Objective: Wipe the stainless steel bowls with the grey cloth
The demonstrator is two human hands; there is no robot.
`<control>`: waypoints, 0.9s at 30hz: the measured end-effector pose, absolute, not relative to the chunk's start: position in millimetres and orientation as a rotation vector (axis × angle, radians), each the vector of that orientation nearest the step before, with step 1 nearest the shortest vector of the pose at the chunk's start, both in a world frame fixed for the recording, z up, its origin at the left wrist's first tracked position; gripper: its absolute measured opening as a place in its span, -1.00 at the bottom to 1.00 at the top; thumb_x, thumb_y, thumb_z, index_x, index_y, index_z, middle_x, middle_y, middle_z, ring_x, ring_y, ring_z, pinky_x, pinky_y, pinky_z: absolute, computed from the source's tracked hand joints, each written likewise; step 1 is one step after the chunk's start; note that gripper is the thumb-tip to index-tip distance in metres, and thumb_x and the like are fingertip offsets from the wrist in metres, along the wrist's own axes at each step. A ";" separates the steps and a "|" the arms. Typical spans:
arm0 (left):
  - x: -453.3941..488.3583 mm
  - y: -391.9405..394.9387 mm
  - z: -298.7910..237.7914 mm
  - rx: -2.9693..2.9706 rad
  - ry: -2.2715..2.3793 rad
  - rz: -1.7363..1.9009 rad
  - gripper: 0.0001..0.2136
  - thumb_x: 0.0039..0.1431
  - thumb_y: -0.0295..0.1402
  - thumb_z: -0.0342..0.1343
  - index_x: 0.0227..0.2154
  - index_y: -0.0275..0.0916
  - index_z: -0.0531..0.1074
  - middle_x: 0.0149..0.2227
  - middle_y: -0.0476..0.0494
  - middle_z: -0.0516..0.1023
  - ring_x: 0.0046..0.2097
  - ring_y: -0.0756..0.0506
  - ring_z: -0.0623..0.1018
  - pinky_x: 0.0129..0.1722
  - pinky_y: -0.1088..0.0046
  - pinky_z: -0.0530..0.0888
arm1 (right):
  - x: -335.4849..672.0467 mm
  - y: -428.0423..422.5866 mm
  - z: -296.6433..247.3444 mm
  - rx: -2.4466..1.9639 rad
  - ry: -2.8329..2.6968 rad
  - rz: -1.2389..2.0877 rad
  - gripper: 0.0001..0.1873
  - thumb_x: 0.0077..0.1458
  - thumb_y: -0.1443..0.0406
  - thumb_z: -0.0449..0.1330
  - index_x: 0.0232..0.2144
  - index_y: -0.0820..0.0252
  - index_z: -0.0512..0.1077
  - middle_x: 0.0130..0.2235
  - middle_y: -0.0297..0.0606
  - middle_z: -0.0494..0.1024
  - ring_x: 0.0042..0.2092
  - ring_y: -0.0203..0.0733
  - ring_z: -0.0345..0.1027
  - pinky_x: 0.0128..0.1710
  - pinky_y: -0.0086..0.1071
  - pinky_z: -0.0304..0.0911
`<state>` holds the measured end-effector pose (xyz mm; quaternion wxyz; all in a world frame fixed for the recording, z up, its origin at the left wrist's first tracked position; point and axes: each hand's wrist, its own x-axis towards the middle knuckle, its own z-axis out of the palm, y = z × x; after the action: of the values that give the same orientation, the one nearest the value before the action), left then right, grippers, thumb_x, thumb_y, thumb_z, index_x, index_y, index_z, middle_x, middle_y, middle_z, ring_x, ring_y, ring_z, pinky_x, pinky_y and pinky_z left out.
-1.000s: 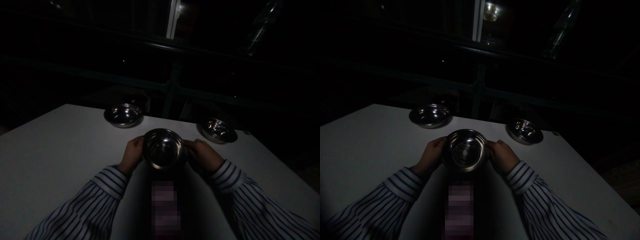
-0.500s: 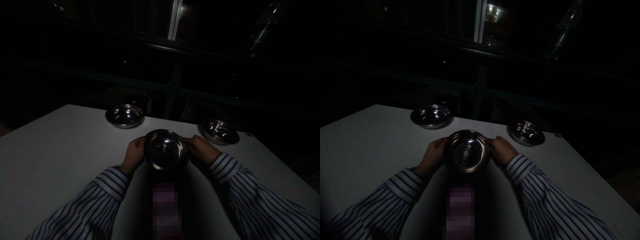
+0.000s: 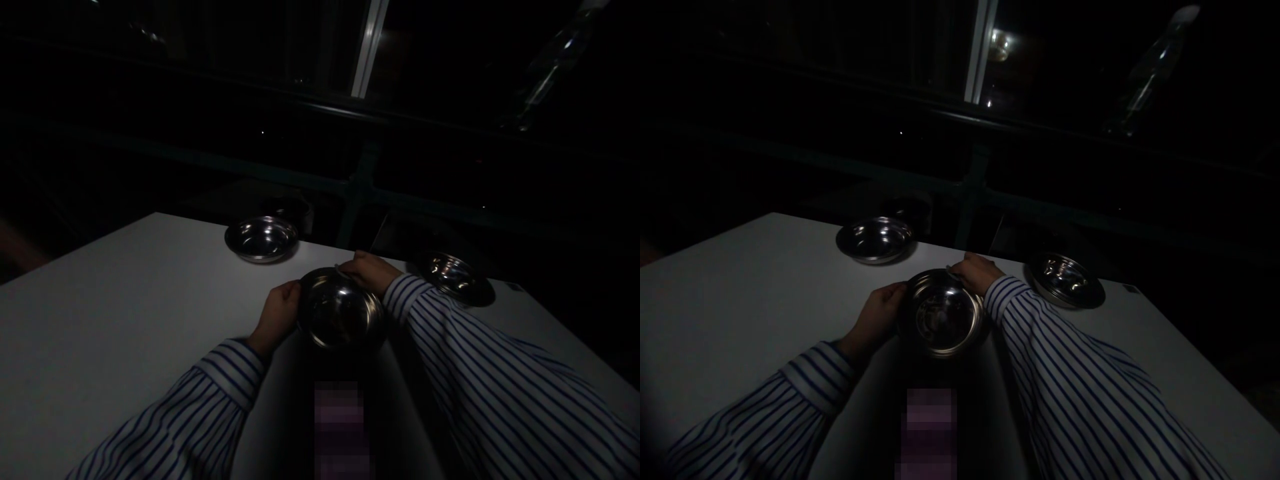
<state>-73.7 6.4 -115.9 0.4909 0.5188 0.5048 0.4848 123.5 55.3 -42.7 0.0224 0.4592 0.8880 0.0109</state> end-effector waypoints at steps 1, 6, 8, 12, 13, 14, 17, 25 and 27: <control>-73.9 7.0 -116.5 1.261 1.223 1.181 -0.67 0.06 -0.21 -0.04 -0.30 -0.35 0.50 -0.50 -0.13 0.56 -0.40 -0.12 0.51 -0.41 0.40 0.38 | 117.0 58.3 -42.4 1.391 2.767 0.036 -0.68 0.19 0.27 -0.07 -0.22 0.15 0.48 -0.37 -0.17 0.41 -0.26 -0.22 0.24 -0.33 -0.46 0.04; -75.0 10.1 -121.9 1.282 1.222 1.222 -0.68 0.05 -0.23 -0.04 -0.30 -0.35 0.49 -0.46 -0.16 0.57 -0.32 -0.16 0.53 -0.37 0.38 0.40 | 75.3 61.1 -42.9 1.200 2.838 0.027 -0.69 0.18 0.28 -0.07 -0.15 0.08 0.44 -0.30 -0.18 0.39 -0.24 -0.22 0.23 -0.33 -0.44 0.03; -76.1 11.6 -124.4 1.294 1.262 1.247 -0.70 0.05 -0.24 -0.05 -0.35 -0.34 0.49 -0.44 -0.18 0.58 -0.33 -0.15 0.53 -0.36 0.37 0.40 | 59.8 59.1 -44.0 1.122 2.855 0.008 -0.71 0.16 0.30 -0.04 -0.16 0.05 0.44 -0.27 -0.19 0.40 -0.22 -0.21 0.22 -0.32 -0.43 0.03; -76.7 12.9 -126.2 1.321 1.282 1.255 -0.71 0.04 -0.25 -0.04 -0.35 -0.33 0.49 -0.40 -0.20 0.58 -0.32 -0.15 0.52 -0.32 0.36 0.39 | 53.2 59.6 -44.4 1.081 2.852 -0.015 -0.71 0.15 0.28 -0.04 -0.18 0.07 0.45 -0.29 -0.18 0.43 -0.22 -0.20 0.24 -0.29 -0.42 0.05; -76.3 12.6 -125.8 1.326 1.266 1.245 -0.70 0.05 -0.25 -0.04 -0.33 -0.33 0.49 -0.40 -0.19 0.58 -0.32 -0.16 0.53 -0.32 0.36 0.39 | 58.1 61.2 -43.9 1.112 2.841 -0.010 -0.69 0.17 0.27 -0.06 -0.17 0.09 0.45 -0.30 -0.16 0.44 -0.21 -0.19 0.25 -0.29 -0.42 0.05; -75.7 12.0 -125.1 1.327 1.253 1.235 -0.70 0.05 -0.25 -0.05 -0.32 -0.33 0.49 -0.40 -0.19 0.58 -0.32 -0.16 0.53 -0.32 0.36 0.39 | 65.3 63.0 -43.0 1.152 2.825 -0.002 -0.68 0.18 0.27 -0.07 -0.17 0.11 0.45 -0.30 -0.14 0.45 -0.21 -0.18 0.27 -0.28 -0.41 0.05; -73.9 9.6 -122.2 1.311 1.258 1.215 -0.68 0.06 -0.23 -0.06 -0.33 -0.34 0.49 -0.42 -0.19 0.58 -0.35 -0.15 0.52 -0.35 0.35 0.39 | 96.7 66.0 -39.4 1.274 2.753 0.008 -0.68 0.16 0.31 -0.06 -0.20 0.18 0.48 -0.30 -0.11 0.51 -0.21 -0.16 0.32 -0.28 -0.40 0.07; -72.2 5.1 -115.9 1.260 1.267 1.226 -0.69 0.07 -0.22 -0.06 -0.38 -0.33 0.48 -0.43 -0.15 0.57 -0.41 -0.10 0.50 -0.40 0.41 0.38 | 148.6 51.5 -33.6 1.348 2.661 -0.049 -0.67 0.13 0.37 -0.07 -0.19 0.16 0.47 -0.23 -0.20 0.56 -0.18 -0.23 0.39 -0.27 -0.47 0.12; -72.4 4.9 -116.1 1.229 1.242 1.230 -0.68 0.06 -0.20 -0.05 -0.37 -0.34 0.48 -0.45 -0.14 0.56 -0.44 -0.09 0.49 -0.42 0.41 0.37 | 139.5 54.3 -34.6 1.354 2.655 -0.023 -0.68 0.12 0.38 -0.05 -0.23 0.17 0.49 -0.25 -0.19 0.56 -0.18 -0.22 0.39 -0.26 -0.46 0.12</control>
<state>-72.4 4.9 -116.1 0.4813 0.5042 0.5095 0.5045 139.5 54.3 -34.6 0.0806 0.4528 0.8880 -0.0078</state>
